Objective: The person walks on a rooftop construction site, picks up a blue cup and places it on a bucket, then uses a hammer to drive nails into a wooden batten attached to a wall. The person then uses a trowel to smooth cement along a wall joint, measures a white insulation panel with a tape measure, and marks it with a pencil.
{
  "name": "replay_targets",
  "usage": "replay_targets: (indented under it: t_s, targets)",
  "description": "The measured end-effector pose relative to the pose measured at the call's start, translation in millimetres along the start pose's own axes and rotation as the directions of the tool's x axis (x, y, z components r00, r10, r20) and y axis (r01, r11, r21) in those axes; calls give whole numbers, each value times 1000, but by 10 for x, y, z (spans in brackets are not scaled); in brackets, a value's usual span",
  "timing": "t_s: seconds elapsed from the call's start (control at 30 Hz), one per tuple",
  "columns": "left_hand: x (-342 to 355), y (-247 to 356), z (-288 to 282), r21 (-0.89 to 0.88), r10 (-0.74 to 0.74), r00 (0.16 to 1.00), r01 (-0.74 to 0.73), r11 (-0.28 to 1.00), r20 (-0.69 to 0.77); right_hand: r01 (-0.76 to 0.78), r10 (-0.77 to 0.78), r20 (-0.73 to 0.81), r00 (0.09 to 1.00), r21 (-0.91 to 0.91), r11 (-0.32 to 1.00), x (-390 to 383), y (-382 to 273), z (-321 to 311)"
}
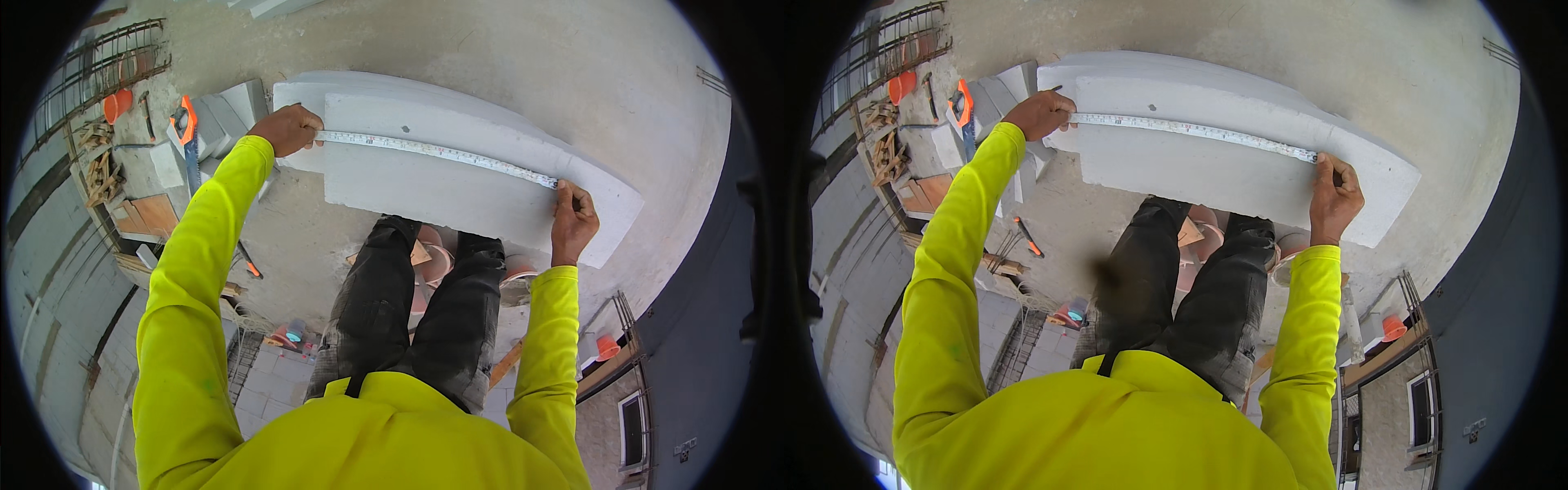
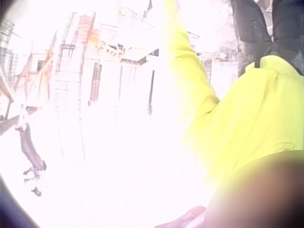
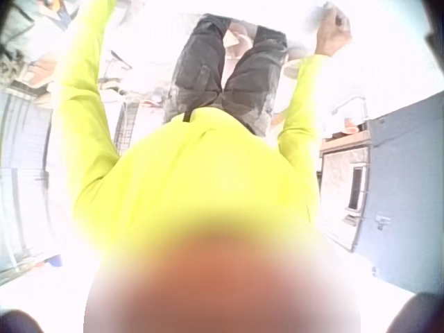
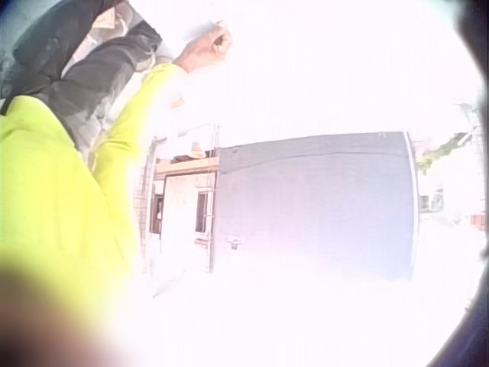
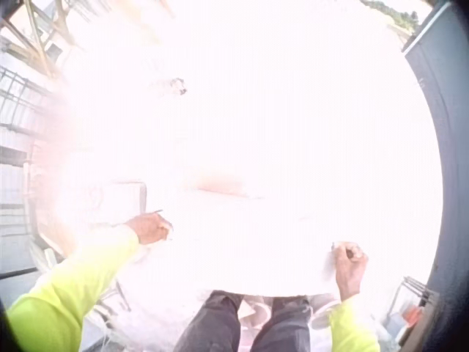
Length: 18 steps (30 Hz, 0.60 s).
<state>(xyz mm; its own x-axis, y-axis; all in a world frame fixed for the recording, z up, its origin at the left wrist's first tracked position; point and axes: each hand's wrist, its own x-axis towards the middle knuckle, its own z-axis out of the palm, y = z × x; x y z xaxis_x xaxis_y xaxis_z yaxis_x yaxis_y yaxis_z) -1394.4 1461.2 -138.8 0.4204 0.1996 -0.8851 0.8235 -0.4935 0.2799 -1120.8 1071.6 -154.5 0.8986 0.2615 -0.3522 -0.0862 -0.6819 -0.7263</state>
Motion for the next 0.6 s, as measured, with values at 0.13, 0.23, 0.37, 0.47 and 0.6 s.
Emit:
replay_targets:
  t_s: [0.13,0.23,0.37,0.47,0.6]
  targets:
    - [-11,-14,-9,11,-15,999,15,1000,45,14,-15,18,1000,36,999,-19,-30,0]
    - [-25,-24,29,21,-22,999,22,1000,39,25,-26,10,1000,55,998,-52,9,-6]
    - [-80,-31,112,4,-32,998,32,999,51,-27,26,30,999,40,999,-120,76,-22]
    - [-94,-44,119,-5,-18,998,19,1000,68,9,-9,15,1000,8,1000,-145,90,-21]
    - [-104,-51,119,-1,-20,995,20,1000,95,-26,25,36,999,37,999,-176,82,-28]
